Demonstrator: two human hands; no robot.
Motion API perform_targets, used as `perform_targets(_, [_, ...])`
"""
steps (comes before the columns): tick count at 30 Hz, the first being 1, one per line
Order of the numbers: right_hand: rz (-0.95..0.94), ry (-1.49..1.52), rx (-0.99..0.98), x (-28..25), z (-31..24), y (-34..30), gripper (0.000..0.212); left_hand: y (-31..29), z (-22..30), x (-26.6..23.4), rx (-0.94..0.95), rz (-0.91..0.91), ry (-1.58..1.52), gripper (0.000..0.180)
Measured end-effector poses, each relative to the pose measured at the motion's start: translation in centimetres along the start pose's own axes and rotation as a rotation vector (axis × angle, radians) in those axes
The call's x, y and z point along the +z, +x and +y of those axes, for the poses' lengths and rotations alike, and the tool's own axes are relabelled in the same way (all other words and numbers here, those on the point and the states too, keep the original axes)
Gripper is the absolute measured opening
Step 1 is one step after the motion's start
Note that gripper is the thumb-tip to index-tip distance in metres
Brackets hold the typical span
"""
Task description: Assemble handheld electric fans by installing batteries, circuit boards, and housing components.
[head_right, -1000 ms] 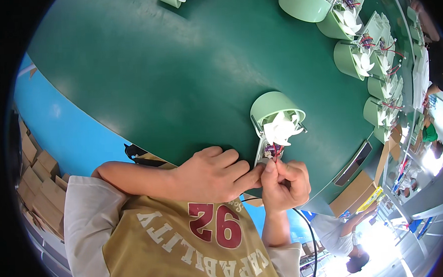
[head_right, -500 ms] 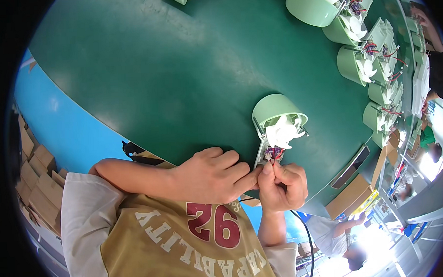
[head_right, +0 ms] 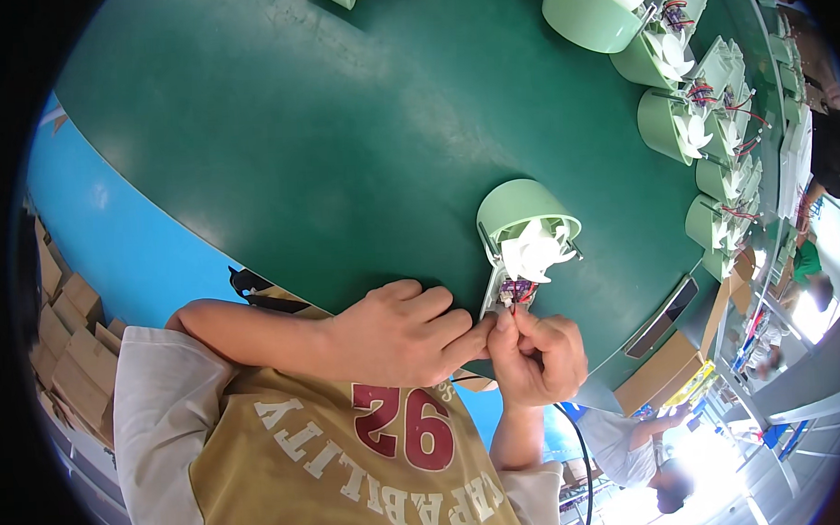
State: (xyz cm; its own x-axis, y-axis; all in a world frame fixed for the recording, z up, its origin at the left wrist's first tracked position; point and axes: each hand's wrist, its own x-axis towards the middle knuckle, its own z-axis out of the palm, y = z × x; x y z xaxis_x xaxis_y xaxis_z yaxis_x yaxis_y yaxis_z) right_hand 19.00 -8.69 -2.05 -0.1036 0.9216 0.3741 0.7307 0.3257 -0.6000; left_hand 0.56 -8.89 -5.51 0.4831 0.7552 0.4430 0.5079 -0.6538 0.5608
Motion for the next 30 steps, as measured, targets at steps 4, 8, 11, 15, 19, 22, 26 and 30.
perform_targets(4, [-0.060, -0.098, 0.107, -0.7, -1.7, 1.2, 0.018, 0.0, -0.1, -0.1, 0.006, -0.009, 0.007, 0.026])
perform_targets(8, [-0.140, -0.167, 0.132, -1.0, -2.9, 2.2, 0.015, -0.1, 0.0, -0.1, 0.008, -0.015, 0.019, 0.027])
perform_targets(11, [-0.154, -0.215, 0.158, -1.0, -3.9, 2.7, 0.014, -0.1, -0.1, -0.2, 0.010, -0.026, 0.008, 0.027])
perform_targets(15, [-0.150, -0.241, 0.206, -0.6, -4.4, 2.7, 0.013, -0.2, 0.0, 0.0, 0.006, -0.016, 0.003, 0.023])
perform_targets(19, [-0.150, -0.267, 0.185, -0.5, -4.6, 2.7, 0.012, -0.1, -0.1, -0.1, 0.010, -0.035, -0.015, 0.017])
perform_targets(22, [-0.160, -0.260, 0.237, -0.6, -4.8, 2.8, 0.012, 0.0, -0.1, -0.1, 0.010, -0.010, -0.001, 0.015])
perform_targets(26, [-0.182, -0.254, 0.258, -0.5, -5.0, 3.2, 0.011, 0.0, 0.0, 0.0, 0.001, -0.010, -0.015, 0.014])
perform_targets(30, [-0.199, -0.256, 0.231, -0.6, -4.8, 3.2, 0.011, -0.2, -0.1, 0.0, 0.017, -0.039, -0.020, 0.015])
